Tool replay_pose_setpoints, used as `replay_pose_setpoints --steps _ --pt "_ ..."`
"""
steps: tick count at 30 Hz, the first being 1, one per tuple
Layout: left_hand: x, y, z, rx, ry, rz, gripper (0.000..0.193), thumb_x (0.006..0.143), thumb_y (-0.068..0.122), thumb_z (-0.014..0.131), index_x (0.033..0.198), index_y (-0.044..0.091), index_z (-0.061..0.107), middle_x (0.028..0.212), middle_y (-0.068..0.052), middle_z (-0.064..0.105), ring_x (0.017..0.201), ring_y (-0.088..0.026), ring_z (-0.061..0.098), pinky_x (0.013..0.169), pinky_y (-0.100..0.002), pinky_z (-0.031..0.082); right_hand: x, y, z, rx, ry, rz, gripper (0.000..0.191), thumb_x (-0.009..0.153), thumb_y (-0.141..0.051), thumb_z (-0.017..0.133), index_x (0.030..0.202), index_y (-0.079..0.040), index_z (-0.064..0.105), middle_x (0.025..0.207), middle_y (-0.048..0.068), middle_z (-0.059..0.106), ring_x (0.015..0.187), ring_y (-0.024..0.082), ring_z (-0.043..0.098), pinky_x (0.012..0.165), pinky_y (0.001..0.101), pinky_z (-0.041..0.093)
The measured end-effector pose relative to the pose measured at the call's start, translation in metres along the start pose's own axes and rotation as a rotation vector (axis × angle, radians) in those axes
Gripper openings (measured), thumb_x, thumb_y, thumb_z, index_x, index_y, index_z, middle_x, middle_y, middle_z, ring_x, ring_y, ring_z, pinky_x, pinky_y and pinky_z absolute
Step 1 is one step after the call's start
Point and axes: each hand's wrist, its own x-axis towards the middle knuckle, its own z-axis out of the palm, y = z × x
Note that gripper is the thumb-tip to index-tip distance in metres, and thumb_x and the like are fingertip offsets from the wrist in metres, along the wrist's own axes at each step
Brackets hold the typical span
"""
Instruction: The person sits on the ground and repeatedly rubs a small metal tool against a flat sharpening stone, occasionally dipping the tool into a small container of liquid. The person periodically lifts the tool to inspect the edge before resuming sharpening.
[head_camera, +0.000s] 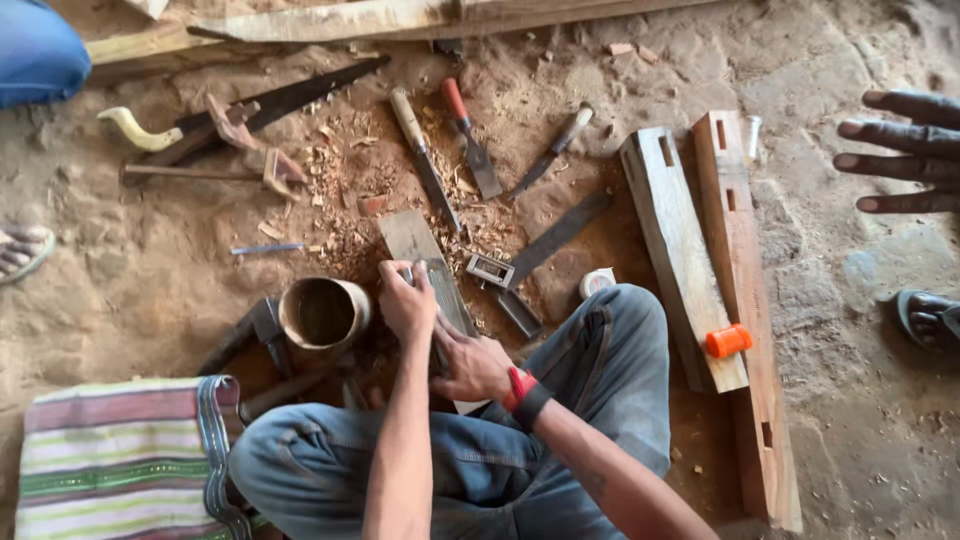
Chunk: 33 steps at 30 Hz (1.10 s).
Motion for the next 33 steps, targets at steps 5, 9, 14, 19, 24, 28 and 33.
replay_pose_setpoints --steps 5,9,14,19,24,28,33 --pt "-0.077 -0.012 -0.027 -0.137 -0.077 -0.001 0.027 0.097 0.034 0.068 0.103 0.011 0.055 0.091 -0.011 0.073 0.081 -0.034 0.075 0.07 -0.046 0.059 -0.078 -0.019 0.011 0.067 -0.028 -0.031 0.111 0.069 -0.034 0.074 0.163 -0.005 0.021 0.163 0.029 0.04 0.079 0.045 0.07 0.071 0.052 0.058" --pt "-0.067 -0.005 -0.025 -0.027 -0.071 -0.081 0.029 0.099 0.039 0.066 0.109 0.014 0.054 0.091 -0.01 0.072 0.074 -0.032 0.074 0.061 -0.044 0.059 -0.069 -0.014 0.014 0.043 0.069 -0.086 0.116 0.068 -0.04 0.079 0.163 -0.006 0.022 0.142 0.026 0.049 0.084 0.046 0.07 0.074 0.0523 0.058" --pt "0.021 0.017 0.002 0.014 -0.178 -0.255 0.026 0.101 0.038 0.065 0.107 0.016 0.053 0.086 -0.01 0.072 0.069 -0.024 0.072 0.054 -0.04 0.057 0.018 0.008 -0.001 -0.062 0.055 -0.064 0.11 0.066 -0.036 0.076 0.156 -0.004 0.023 0.151 0.031 0.047 0.075 0.048 0.069 0.064 0.0537 0.058" --pt "-0.053 -0.004 -0.02 -0.083 -0.126 -0.083 0.026 0.097 0.034 0.068 0.105 0.015 0.053 0.095 -0.009 0.074 0.08 -0.026 0.076 0.068 -0.041 0.062 -0.06 -0.012 0.007 0.009 0.055 -0.129 0.114 0.064 -0.034 0.077 0.159 -0.002 0.023 0.157 0.033 0.04 0.091 0.049 0.07 0.077 0.0523 0.058" --pt "-0.058 -0.004 -0.019 -0.069 -0.073 -0.034 0.026 0.098 0.034 0.068 0.102 0.014 0.053 0.095 -0.01 0.074 0.083 -0.03 0.076 0.071 -0.045 0.06 -0.057 -0.009 0.015 0.029 0.106 -0.139 0.111 0.066 -0.037 0.077 0.16 -0.004 0.028 0.15 0.033 0.044 0.096 0.05 0.07 0.08 0.0511 0.059" --pt "0.017 0.016 0.003 -0.001 -0.143 -0.219 0.029 0.097 0.039 0.067 0.108 0.016 0.054 0.092 -0.01 0.072 0.081 -0.033 0.074 0.066 -0.048 0.058 0.015 0.007 0.003 -0.088 0.039 -0.001 0.101 0.079 -0.049 0.073 0.156 -0.004 0.026 0.153 0.029 0.043 0.076 0.048 0.069 0.069 0.0542 0.057" --pt "-0.041 0.005 -0.018 -0.007 -0.09 -0.068 0.027 0.099 0.035 0.065 0.106 0.012 0.054 0.097 -0.013 0.073 0.084 -0.036 0.074 0.065 -0.05 0.057 -0.043 -0.012 0.004 -0.08 0.305 -0.301 0.108 0.076 -0.047 0.075 0.16 -0.002 0.024 0.152 0.028 0.041 0.097 0.045 0.072 0.077 0.049 0.059"
